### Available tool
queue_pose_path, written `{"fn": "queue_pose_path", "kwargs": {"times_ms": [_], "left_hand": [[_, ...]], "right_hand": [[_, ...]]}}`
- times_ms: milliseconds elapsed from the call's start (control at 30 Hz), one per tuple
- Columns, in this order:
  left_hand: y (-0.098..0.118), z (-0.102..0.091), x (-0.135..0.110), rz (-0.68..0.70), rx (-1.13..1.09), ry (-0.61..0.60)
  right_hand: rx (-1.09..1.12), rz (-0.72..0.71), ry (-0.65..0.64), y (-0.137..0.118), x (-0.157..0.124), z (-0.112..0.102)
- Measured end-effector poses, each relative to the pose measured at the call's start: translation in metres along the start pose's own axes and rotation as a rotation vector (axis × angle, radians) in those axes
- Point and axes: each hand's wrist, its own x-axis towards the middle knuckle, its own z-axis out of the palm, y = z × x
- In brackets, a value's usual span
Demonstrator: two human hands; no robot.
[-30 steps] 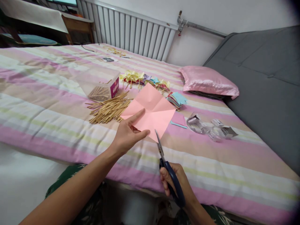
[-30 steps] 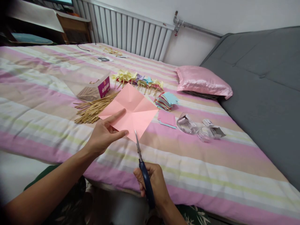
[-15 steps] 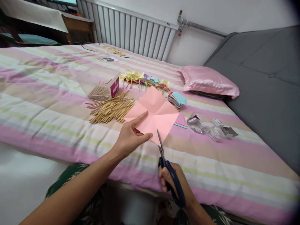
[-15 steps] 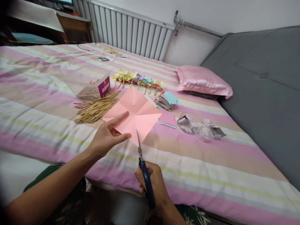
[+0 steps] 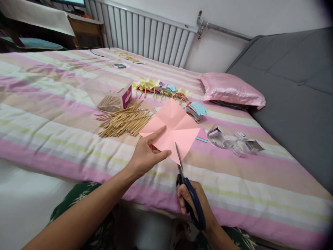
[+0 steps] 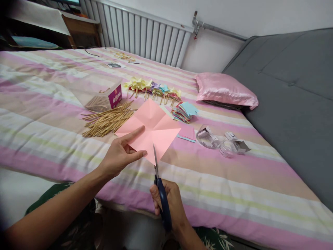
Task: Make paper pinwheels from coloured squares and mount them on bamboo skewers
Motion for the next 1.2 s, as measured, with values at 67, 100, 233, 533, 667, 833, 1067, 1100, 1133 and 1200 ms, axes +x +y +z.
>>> {"fn": "queue_pose_path", "kwargs": {"times_ms": [67, 100, 233, 533, 667, 833, 1067, 1100, 1133, 1200], "left_hand": [[0.0, 0.0, 0.0, 0.002, 0.0, 0.001], [0.001, 0.0, 0.0, 0.003, 0.003, 0.003], [0.0, 0.001, -0.001, 0.007, 0.002, 0.014], [-0.006, -0.004, 0.006, 0.094, -0.025, 0.147], [-0.005, -0.002, 0.007, 0.16, -0.026, 0.257], [-0.016, 0.023, -0.011, 0.092, -0.013, 0.12], [-0.041, 0.053, -0.048, 0.182, 0.113, -0.238], [-0.041, 0.054, -0.049, 0.192, 0.128, -0.264], [-0.041, 0.054, -0.05, 0.2, 0.13, -0.27], [-0.038, 0.054, -0.047, 0.215, 0.117, -0.225]], "right_hand": [[0.004, 0.022, 0.01, -0.001, 0.0, 0.001], [0.005, 0.034, 0.018, -0.001, 0.0, 0.002], [-0.015, 0.078, 0.031, -0.002, 0.002, 0.003], [-0.01, -0.059, -0.045, 0.001, 0.003, -0.004], [0.136, -0.291, -0.006, 0.003, 0.006, -0.009], [0.295, -0.369, 0.301, -0.003, 0.013, -0.009], [0.434, -0.464, 0.586, -0.018, 0.021, -0.017], [0.442, -0.463, 0.597, -0.019, 0.022, -0.022], [0.446, -0.461, 0.593, -0.02, 0.023, -0.028], [0.44, -0.45, 0.558, -0.02, 0.024, -0.04]]}}
